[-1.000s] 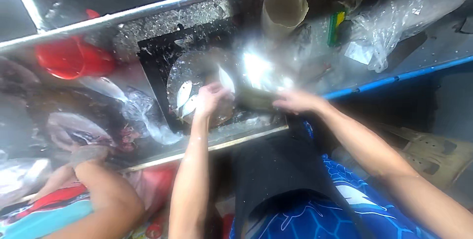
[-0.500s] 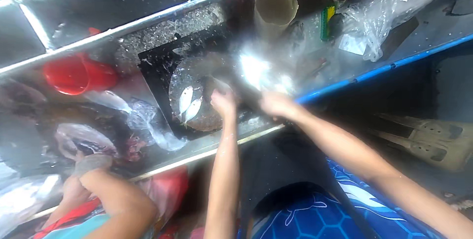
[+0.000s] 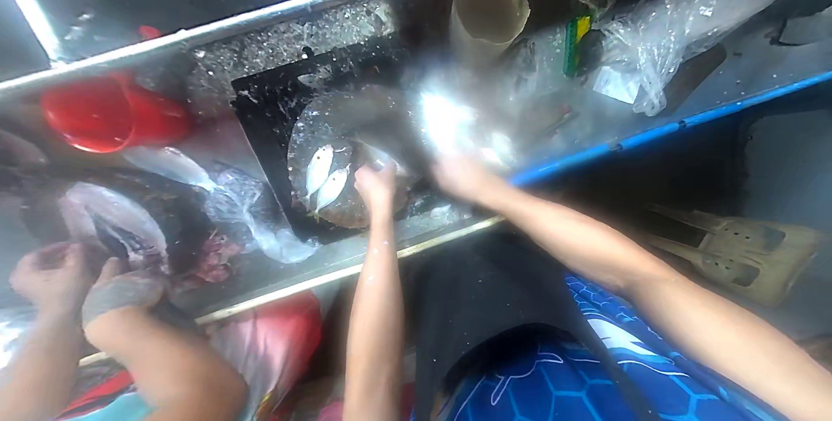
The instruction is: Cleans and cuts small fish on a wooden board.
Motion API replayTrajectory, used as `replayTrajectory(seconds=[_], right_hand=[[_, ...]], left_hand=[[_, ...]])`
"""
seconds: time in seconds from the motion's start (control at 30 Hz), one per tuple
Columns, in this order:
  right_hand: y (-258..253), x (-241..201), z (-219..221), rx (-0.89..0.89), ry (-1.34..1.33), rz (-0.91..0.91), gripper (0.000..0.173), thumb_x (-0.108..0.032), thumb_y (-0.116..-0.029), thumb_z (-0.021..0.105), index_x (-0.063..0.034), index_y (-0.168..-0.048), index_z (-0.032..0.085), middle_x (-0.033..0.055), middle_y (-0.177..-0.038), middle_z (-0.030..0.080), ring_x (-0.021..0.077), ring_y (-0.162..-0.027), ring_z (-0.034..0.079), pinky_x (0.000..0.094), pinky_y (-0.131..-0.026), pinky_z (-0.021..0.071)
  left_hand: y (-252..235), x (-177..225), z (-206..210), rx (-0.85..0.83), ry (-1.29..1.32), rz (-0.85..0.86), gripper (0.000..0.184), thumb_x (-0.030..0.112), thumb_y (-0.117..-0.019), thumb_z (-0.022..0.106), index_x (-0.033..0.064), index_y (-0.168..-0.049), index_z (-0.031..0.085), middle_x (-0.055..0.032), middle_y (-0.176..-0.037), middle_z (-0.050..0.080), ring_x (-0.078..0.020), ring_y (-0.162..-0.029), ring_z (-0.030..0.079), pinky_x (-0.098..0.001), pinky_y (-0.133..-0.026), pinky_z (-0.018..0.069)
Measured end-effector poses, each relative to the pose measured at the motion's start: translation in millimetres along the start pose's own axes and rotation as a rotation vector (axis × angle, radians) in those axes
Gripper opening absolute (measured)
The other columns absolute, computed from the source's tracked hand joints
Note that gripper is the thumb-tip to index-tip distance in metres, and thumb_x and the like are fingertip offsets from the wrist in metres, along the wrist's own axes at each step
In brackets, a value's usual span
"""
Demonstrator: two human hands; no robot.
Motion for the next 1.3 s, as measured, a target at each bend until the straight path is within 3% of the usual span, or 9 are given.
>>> replayTrajectory(seconds=[0.17, 0.23, 0.33, 0.43, 0.6, 0.7, 0.8, 0.93, 1.3], right_hand=[[4.7, 72.9, -44.4, 0.028, -0.254, 0.123, 0.041, -0.041, -0.1050, 0.054, -0.0091, -0.126, 0.069, 0.0175, -0.111, 0.073, 0.0357, -0.107, 0.070, 0.0626, -0.093, 0.0550], [34.4, 117.7, -69.0, 0.178, -0.234, 0.218, 0.037, -0.040, -0.1038, 0.054, -0.0110, -0.121, 0.070, 0.0156, -0.102, 0.074, 0.0341, -0.096, 0.073, 0.0622, -0.085, 0.0575], [69.5, 144.4, -93.8, 0.252, -0.085, 0.252, 0.038, -0.042, -0.1047, 0.051, -0.0115, -0.120, 0.069, 0.0146, -0.093, 0.073, 0.0352, -0.089, 0.073, 0.0617, -0.076, 0.0581], [73.3, 101.0, -66.0, 0.082, -0.058, 0.152, 0.040, -0.042, -0.1050, 0.050, -0.0133, -0.126, 0.068, 0.0143, -0.095, 0.074, 0.0353, -0.091, 0.073, 0.0616, -0.079, 0.0583], [15.2, 15.4, -0.2, -0.264, -0.146, -0.151, 0.039, -0.041, -0.1043, 0.055, -0.0119, -0.126, 0.068, 0.0137, -0.110, 0.073, 0.0327, -0.106, 0.070, 0.0610, -0.090, 0.0563], [-17.2, 45.2, -23.4, -0.115, -0.159, -0.069, 0.039, -0.043, -0.1031, 0.056, -0.0137, -0.124, 0.071, 0.0143, -0.110, 0.074, 0.0337, -0.106, 0.071, 0.0629, -0.090, 0.0559], [-4.9, 57.4, -50.6, 0.092, -0.062, 0.012, 0.036, -0.042, -0.1039, 0.052, -0.0141, -0.119, 0.070, 0.0126, -0.104, 0.073, 0.0332, -0.102, 0.071, 0.0597, -0.086, 0.0574], [40.5, 50.0, -5.7, -0.069, -0.140, 0.049, 0.038, -0.041, -0.1037, 0.054, -0.0099, -0.116, 0.070, 0.0142, -0.100, 0.073, 0.0334, -0.097, 0.072, 0.0606, -0.084, 0.0581], [80.2, 45.5, -1.8, -0.150, 0.048, 0.021, 0.034, -0.041, -0.1067, 0.046, -0.0159, -0.116, 0.066, 0.0108, -0.087, 0.070, 0.0327, -0.088, 0.072, 0.0548, -0.074, 0.0584]], left_hand=[[30.1, 37.6, 19.9, -0.264, 0.378, 0.093, 0.030, 0.027, -0.0989, 0.067, 0.0006, -0.112, 0.068, -0.0127, -0.092, 0.074, -0.0219, -0.073, 0.075, -0.0429, -0.071, 0.0663], [32.6, 43.3, 18.8, -0.337, 0.314, 0.221, 0.039, 0.036, -0.0975, 0.071, 0.0071, -0.123, 0.069, -0.0109, -0.107, 0.075, -0.0223, -0.084, 0.077, -0.0454, -0.076, 0.0671], [4.7, 19.4, -47.9, -0.033, -0.171, 0.407, 0.045, 0.039, -0.0988, 0.065, 0.0122, -0.135, 0.064, -0.0167, -0.134, 0.063, -0.0310, -0.111, 0.068, -0.0549, -0.094, 0.0583], [-16.3, -17.6, -88.5, 0.071, -0.531, 0.366, 0.042, 0.024, -0.0908, 0.075, 0.0049, -0.127, 0.068, -0.0331, -0.136, 0.054, -0.0548, -0.123, 0.054, -0.0742, -0.094, 0.0471], [-25.7, -15.4, -89.0, -0.065, -0.687, 0.442, 0.039, 0.024, -0.0907, 0.079, -0.0003, -0.119, 0.066, -0.0328, -0.124, 0.059, -0.0556, -0.120, 0.055, -0.0748, -0.091, 0.0484], [-12.2, -3.3, -82.7, -0.126, -0.725, 0.535, 0.036, 0.025, -0.0959, 0.072, 0.0000, -0.120, 0.064, -0.0310, -0.116, 0.065, -0.0537, -0.114, 0.061, -0.0737, -0.090, 0.0494], [20.0, 32.7, -76.1, 0.027, -0.631, 0.884, 0.026, 0.019, -0.0983, 0.067, 0.0016, -0.118, 0.068, -0.0241, -0.117, 0.068, -0.0450, -0.119, 0.062, -0.0627, -0.101, 0.0489], [22.8, 42.6, -32.3, 0.075, -0.499, 1.296, 0.020, 0.014, -0.1018, 0.061, 0.0080, -0.119, 0.070, -0.0162, -0.121, 0.068, -0.0372, -0.116, 0.063, -0.0515, -0.099, 0.0514], [4.4, 13.7, -4.3, 0.024, -0.304, 1.117, 0.020, 0.015, -0.1036, 0.058, 0.0084, -0.112, 0.075, -0.0116, -0.124, 0.069, -0.0277, -0.121, 0.062, -0.0406, -0.106, 0.0499]])
Point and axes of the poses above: each hand's wrist, its own y-axis away from the middle knuckle, its own z-axis out of the palm, x = y × z, the point moved 6 cm from there along -y, towards the middle knuckle
